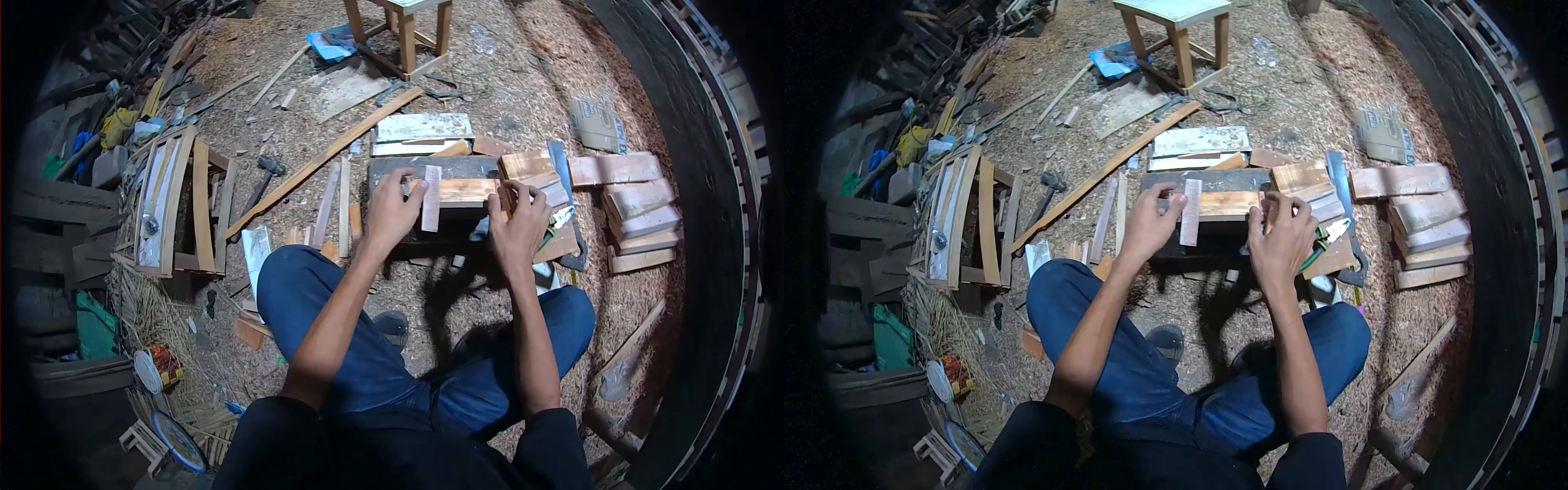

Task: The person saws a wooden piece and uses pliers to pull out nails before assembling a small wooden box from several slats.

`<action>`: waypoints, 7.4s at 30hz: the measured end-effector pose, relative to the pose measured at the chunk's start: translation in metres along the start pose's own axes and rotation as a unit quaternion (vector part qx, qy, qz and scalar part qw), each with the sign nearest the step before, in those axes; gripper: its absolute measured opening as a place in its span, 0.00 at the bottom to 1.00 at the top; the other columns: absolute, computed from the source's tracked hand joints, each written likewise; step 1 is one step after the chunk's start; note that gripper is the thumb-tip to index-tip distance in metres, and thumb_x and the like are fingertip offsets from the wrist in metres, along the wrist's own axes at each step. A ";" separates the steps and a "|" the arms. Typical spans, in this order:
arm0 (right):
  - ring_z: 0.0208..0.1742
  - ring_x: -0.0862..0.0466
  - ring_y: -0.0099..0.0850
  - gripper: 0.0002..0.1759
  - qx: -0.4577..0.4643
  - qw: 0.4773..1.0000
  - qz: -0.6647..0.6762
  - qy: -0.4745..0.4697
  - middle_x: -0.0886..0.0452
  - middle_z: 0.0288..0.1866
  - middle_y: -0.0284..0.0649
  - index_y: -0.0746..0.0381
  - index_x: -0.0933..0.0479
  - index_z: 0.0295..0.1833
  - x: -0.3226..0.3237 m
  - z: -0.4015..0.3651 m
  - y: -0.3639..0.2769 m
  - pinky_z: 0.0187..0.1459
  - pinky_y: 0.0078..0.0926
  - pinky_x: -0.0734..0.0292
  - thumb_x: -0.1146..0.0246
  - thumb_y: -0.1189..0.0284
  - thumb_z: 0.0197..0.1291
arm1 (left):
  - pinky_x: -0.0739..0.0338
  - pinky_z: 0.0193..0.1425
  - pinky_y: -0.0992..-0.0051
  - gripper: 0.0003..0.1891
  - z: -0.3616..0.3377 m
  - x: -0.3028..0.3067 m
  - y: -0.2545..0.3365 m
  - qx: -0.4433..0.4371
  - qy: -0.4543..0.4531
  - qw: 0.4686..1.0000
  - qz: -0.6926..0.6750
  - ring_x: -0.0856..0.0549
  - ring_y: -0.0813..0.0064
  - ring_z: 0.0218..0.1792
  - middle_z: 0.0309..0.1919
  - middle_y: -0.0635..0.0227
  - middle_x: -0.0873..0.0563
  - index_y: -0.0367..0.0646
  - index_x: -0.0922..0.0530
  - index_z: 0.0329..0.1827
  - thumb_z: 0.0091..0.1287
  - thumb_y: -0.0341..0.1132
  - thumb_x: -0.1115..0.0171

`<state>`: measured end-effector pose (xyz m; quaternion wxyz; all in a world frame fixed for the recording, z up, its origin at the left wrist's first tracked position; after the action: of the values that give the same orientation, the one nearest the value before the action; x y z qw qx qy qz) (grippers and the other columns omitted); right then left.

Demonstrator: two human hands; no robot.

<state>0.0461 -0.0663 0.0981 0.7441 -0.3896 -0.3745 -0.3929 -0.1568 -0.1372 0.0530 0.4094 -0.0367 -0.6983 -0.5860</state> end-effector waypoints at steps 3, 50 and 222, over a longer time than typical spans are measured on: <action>0.53 0.21 0.49 0.22 -0.054 0.995 0.068 -0.054 0.23 0.53 0.54 0.63 0.23 0.58 -0.007 -0.003 0.009 0.55 0.42 0.27 0.35 0.62 0.63 | 0.20 0.53 0.62 0.23 -0.002 -0.001 0.002 0.026 -0.022 0.999 -0.036 0.13 0.53 0.47 0.46 0.45 0.13 0.36 0.21 0.56 0.69 0.46 0.36; 0.50 0.19 0.50 0.12 -0.301 0.918 0.175 -0.188 0.19 0.47 0.49 0.61 0.20 0.49 0.204 0.027 0.014 0.53 0.45 0.25 0.37 0.69 0.62 | 0.29 0.61 0.60 0.11 -0.068 0.052 0.229 -0.012 -0.183 0.975 0.124 0.21 0.55 0.54 0.49 0.60 0.18 0.45 0.19 0.48 0.63 0.29 0.39; 0.39 0.14 0.50 0.10 0.230 0.923 0.011 -0.308 0.17 0.35 0.51 0.59 0.14 0.35 -0.021 0.000 0.074 0.42 0.46 0.18 0.34 0.64 0.53 | 0.26 0.37 0.77 0.09 -0.083 -0.172 0.054 0.174 0.100 0.924 -0.326 0.20 0.81 0.32 0.30 0.71 0.16 0.38 0.21 0.41 0.72 0.36 0.40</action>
<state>0.1020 -0.0318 0.0589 0.6654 -0.3133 -0.6611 -0.1485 0.0292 -0.1168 -0.0122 0.2635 0.3238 -0.7179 -0.5570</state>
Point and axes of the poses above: each hand's wrist, its own z-axis towards the middle knuckle, its own x-axis out of the back of the hand, y = z × x, the point moved 2 cm from there along z, towards the middle knuckle
